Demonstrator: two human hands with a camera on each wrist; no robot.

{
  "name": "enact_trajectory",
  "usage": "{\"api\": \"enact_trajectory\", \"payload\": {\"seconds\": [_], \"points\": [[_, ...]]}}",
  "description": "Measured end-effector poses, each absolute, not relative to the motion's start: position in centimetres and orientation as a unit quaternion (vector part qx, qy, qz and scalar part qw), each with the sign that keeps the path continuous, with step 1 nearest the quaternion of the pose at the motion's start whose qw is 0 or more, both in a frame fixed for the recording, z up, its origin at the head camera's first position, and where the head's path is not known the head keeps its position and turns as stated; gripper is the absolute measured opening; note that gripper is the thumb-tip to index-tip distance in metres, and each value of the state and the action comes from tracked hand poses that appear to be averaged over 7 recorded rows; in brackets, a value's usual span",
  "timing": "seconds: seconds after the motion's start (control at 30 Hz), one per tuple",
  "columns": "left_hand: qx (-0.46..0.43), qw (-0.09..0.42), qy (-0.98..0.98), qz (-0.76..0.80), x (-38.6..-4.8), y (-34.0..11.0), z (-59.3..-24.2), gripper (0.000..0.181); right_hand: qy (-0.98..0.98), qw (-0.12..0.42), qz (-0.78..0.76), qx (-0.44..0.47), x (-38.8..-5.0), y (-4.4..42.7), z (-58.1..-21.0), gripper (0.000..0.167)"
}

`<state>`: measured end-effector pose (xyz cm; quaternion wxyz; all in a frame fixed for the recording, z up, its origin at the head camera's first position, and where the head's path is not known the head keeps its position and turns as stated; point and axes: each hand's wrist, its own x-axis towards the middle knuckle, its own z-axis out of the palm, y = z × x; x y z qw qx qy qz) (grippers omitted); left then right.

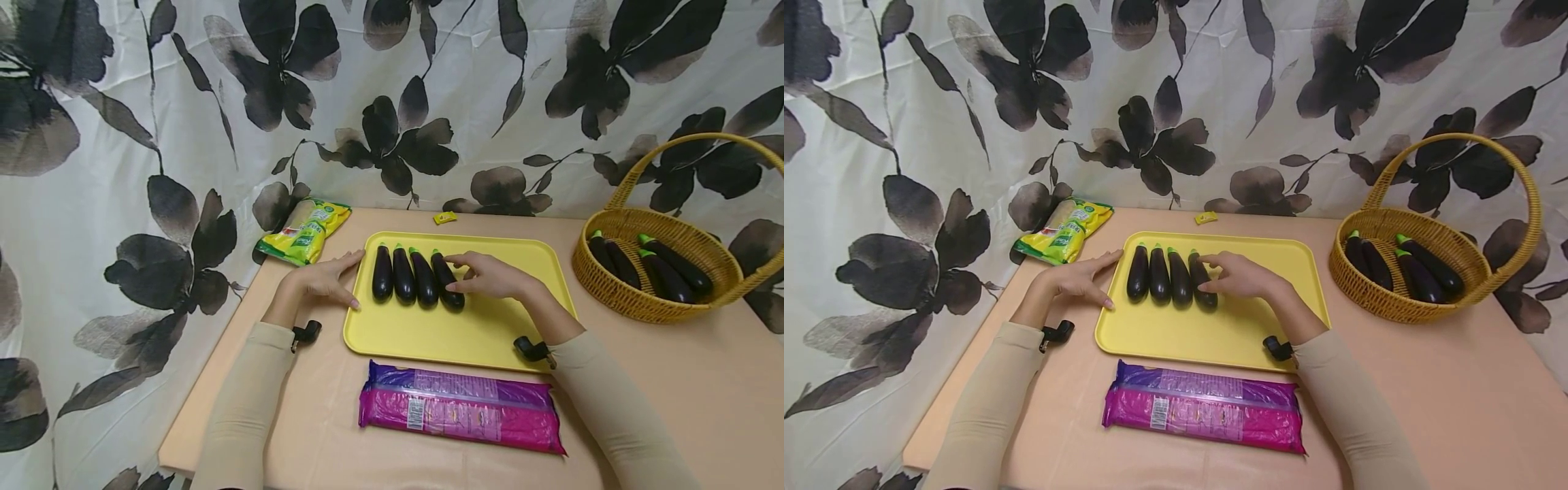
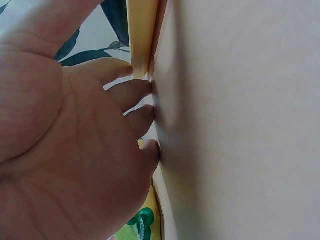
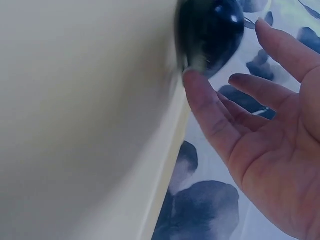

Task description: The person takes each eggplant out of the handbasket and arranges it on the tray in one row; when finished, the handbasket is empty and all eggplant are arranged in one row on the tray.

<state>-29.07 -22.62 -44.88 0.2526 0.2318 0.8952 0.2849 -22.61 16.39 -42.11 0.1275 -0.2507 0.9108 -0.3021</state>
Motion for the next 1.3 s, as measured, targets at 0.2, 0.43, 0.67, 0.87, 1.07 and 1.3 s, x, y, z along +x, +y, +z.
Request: {"api": "enact_trajectory", "payload": {"seconds": [0.2, 0.43, 0.67, 0.87, 1.07, 1.3], "points": [[0.238, 0.252, 0.895, 0.282, -29.2, -22.7, -44.9, 0.139, 0.917, 0.060, -0.305, -0.252, -21.7, 17.4, -40.5, 0.070], [0.252, 0.248, 0.894, 0.276, -29.2, -22.8, -44.8, 0.138, 0.920, -0.012, -0.322, -0.225, -19.8, 19.0, -37.7, 0.067], [0.252, 0.251, 0.893, 0.276, -29.2, -22.8, -44.8, 0.138, 0.899, -0.099, -0.379, -0.195, -18.2, 21.5, -36.0, 0.059], [0.245, 0.254, 0.893, 0.280, -29.2, -22.8, -44.8, 0.139, 0.896, -0.176, -0.381, -0.143, -17.2, 23.2, -35.2, 0.057], [0.244, 0.251, 0.895, 0.277, -29.1, -22.9, -44.7, 0.138, 0.901, -0.217, -0.367, -0.086, -16.6, 25.4, -34.8, 0.058], [0.247, 0.250, 0.894, 0.278, -28.9, -23.0, -44.6, 0.138, 0.913, -0.220, -0.342, -0.030, -16.4, 28.0, -34.6, 0.060]]}}
